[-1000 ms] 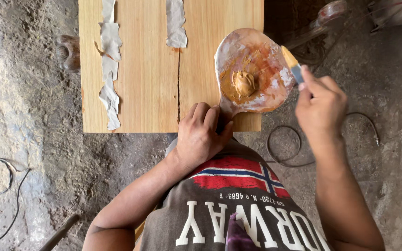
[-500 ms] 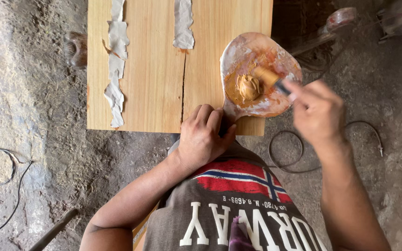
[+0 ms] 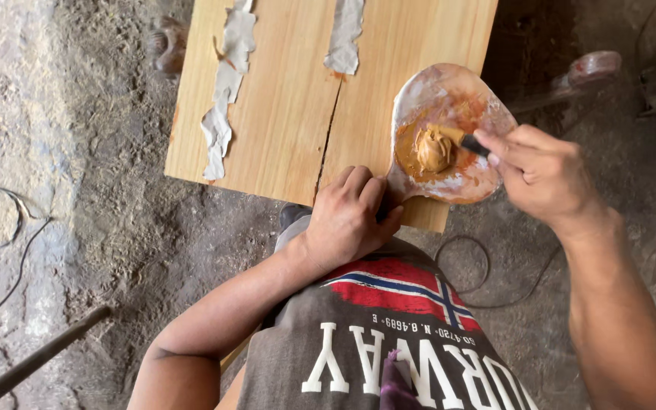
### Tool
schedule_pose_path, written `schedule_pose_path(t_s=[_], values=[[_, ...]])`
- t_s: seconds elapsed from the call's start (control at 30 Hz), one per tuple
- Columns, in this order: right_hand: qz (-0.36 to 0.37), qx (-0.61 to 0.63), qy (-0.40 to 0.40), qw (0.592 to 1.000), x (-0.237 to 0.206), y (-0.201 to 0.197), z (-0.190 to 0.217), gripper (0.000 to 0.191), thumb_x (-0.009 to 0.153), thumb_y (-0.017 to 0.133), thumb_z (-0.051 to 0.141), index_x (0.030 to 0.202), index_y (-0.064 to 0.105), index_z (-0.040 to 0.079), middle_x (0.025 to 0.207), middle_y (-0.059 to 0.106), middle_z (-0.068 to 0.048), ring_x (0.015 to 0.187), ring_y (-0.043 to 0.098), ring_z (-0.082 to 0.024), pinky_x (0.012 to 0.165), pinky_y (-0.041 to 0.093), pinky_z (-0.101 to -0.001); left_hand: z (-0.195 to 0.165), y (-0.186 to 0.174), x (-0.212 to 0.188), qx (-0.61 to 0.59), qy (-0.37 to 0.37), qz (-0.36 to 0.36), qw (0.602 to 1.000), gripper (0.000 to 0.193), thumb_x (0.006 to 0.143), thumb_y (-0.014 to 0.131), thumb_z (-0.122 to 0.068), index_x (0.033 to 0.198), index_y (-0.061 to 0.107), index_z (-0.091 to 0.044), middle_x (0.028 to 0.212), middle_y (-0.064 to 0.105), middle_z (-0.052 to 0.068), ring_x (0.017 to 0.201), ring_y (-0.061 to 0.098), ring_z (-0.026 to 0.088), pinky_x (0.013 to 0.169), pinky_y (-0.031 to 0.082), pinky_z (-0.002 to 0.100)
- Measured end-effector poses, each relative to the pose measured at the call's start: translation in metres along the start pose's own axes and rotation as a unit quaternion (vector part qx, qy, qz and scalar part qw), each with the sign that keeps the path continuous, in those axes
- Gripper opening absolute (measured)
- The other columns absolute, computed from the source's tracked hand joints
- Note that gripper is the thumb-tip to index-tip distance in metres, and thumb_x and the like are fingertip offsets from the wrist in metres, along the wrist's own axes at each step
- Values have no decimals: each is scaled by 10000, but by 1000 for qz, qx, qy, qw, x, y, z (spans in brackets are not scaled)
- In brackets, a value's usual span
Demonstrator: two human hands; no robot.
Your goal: The person mixes a tan wood filler paste on a paddle board, first sitting on the floor and adding liquid from a can, then stands at a workbench and spreads the filler with a small spatula into the crack of a wooden furniture panel, working the paste along the seam.
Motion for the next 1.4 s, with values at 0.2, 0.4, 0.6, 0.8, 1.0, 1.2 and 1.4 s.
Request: schedule_pose_path(t_s=[0.2,0.4,0.6,0.8,1.0,1.2,1.4], values=[[45,-60,-91,993,35,7,-9,345,969,718,11,1270,787,165,921,690,-50,702,659,-190,656,562,-311,0,1,-4,4,2,-7,1000,299,809,808,-225,874,581,-41,876,554,141,846,604,340,720,519,455],[91,-38,-192,976,54,6,-13,397,869,722,17,1244,778,134,933,708,-48,743,676,-216,661,557,-326,0,1,-6,2,-6,-13,1000,312,791,813,-248,860,583,-49,878,563,136,843,610,331,706,518,445],[77,-23,-218,973,75,3,2,425,877,675,-20,1239,763,185,998,713,-42,775,700,-215,702,584,-303,-3,1,-8,12,12,-27,999,326,767,822,-254,855,583,-52,877,564,122,851,606,324,715,516,444],[100,-31,-289,951,77,-1,-15,431,765,706,2,1165,772,147,1052,763,-60,733,700,-212,636,566,-309,-10,4,-7,43,-4,-11,999,349,746,832,-269,841,579,-48,872,563,129,841,603,324,712,510,446],[108,-113,-218,963,43,-8,-36,454,923,680,-17,1283,781,240,911,733,9,673,664,-126,621,554,-253,-23,4,-15,72,-18,-18,997,333,803,807,-264,964,639,-25,922,578,124,903,596,309,761,528,427],[19,-52,-107,993,-37,-13,-10,415,888,723,-29,1269,786,123,813,678,-61,618,621,-188,589,518,-325,-30,9,-5,104,-18,47,993,299,805,799,-251,887,605,-38,887,567,128,881,588,321,765,534,434],[-88,-66,83,990,-55,-15,27,353,928,727,-69,1259,751,50,901,666,-113,703,645,-233,629,523,-351,-19,-9,27,90,17,69,993,254,784,766,-185,884,591,-30,857,559,135,818,591,324,683,519,432]])
Point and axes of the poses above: each hand's wrist, its own x-axis towards the middle knuckle, its own y-axis out of the palm, z = x × y, the point moved 4 cm from there along x, towards the middle knuckle
